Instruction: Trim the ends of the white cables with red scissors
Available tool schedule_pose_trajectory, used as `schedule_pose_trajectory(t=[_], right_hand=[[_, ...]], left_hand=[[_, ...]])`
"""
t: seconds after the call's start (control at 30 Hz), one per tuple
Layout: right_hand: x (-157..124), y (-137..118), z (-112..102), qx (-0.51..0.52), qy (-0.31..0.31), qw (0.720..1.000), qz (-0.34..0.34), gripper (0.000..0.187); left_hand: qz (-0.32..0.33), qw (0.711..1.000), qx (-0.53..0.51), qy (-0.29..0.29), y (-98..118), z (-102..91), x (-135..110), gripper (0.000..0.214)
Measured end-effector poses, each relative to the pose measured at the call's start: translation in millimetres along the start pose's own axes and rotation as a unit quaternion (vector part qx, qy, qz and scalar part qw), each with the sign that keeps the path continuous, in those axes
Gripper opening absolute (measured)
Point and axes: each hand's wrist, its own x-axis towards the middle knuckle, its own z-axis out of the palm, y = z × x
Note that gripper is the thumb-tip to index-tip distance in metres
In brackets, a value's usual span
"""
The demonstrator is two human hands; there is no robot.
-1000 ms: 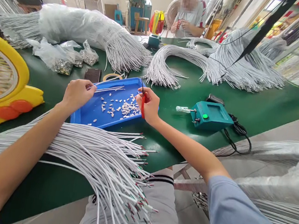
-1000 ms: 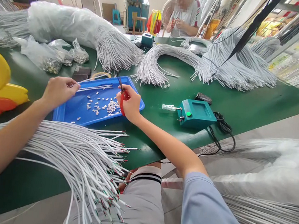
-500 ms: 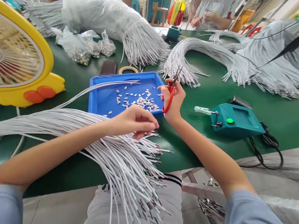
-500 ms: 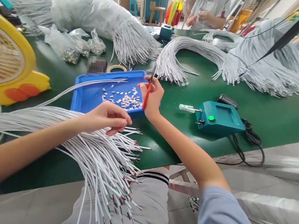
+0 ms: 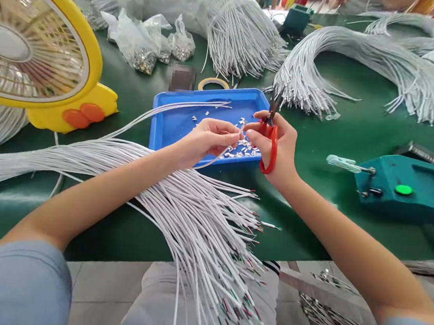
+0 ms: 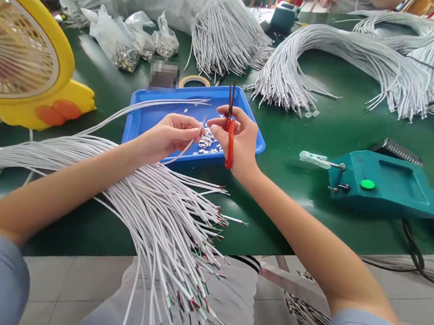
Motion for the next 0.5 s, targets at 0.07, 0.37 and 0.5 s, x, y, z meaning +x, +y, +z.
schedule_pose_trajectory(t=[0.07,0.37,0.5], right_hand=[[-1.7,-3.2,0.8,0.009,-0.011,1.0,-0.008,0.028],[-3.3,-7.3,-3.6,-0.008,-0.006,1.0,-0.009,0.029],[-0.8,-5.8,-4.2,0.033,-0.026,0.999,-0.019,0.028]], left_hand=[[-0.001,1.0,0.007,-0.014,-0.7,-0.1,-0.4,0.021],[-0.008,0.998,-0.005,-0.058,-1.8,-5.1,0.5,0.018],[-0.012,0.998,-0.007,-0.057,-1.9,-4.1,-0.3,0.017]])
